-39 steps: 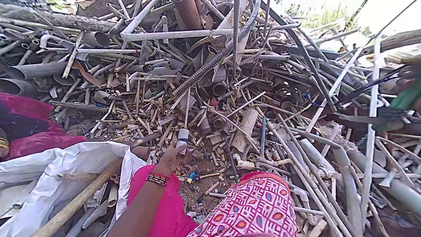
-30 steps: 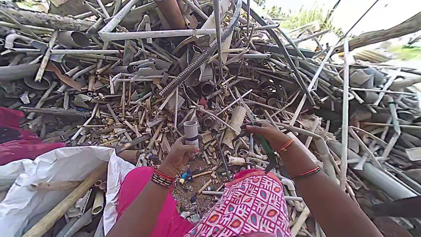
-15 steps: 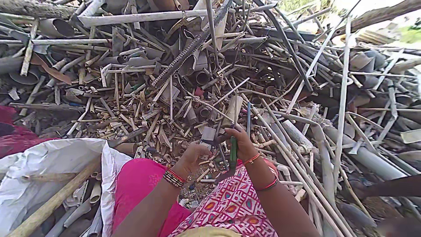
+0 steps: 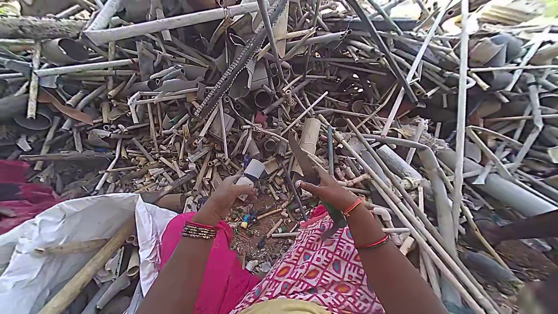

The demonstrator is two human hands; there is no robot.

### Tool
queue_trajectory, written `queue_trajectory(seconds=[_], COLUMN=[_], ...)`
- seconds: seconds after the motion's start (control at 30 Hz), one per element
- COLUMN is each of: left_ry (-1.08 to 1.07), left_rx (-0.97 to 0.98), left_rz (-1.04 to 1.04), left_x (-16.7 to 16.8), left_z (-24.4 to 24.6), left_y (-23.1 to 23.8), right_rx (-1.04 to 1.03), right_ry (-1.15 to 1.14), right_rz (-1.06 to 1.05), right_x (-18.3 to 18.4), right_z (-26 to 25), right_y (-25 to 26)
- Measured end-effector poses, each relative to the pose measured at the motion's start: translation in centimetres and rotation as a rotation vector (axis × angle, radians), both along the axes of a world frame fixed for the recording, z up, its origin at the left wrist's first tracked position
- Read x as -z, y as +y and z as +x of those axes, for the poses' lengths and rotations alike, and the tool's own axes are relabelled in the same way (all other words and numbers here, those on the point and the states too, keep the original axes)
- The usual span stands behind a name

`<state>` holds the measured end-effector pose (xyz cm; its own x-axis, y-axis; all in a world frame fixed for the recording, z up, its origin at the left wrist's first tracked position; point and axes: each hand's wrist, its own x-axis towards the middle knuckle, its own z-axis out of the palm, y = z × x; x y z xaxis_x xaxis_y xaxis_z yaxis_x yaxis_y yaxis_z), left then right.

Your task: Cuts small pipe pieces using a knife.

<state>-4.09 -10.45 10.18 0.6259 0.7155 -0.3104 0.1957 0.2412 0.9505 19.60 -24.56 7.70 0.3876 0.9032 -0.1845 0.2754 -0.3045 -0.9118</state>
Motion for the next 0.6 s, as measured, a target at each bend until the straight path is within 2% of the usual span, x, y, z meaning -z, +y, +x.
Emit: queue_trajectory(seconds=[0.1,0.2,0.3,0.47,0.6], left_ry=[-0.052,-0.202,-0.378,-0.515,-0.573], left_rx=[0.098,0.029,0.017,0.111,0.182], left_rz=[-0.084,-0.233,-0.356,-0.429,-0.467], left_x=[1.1,1.8,2.9,4.3,5.7], left_z=[0.6,0.9,1.1,2.3,2.7], left_y=[0.3,0.3,-0.3,-2.0,-2.4], right_rx=[-0.01,0.104,0.234,0.169,0.108], right_ry=[0.181,0.362,0.42,0.479,0.513], right_rz=[0.012,-0.003,0.042,0.163,0.173], right_x=[0.6,0.6,0.6,1.2,1.4], right_z=[-1.0,-1.9,-2.9,-3.6,-3.9], right_y=[0.4,0.9,1.7,2.5,2.5])
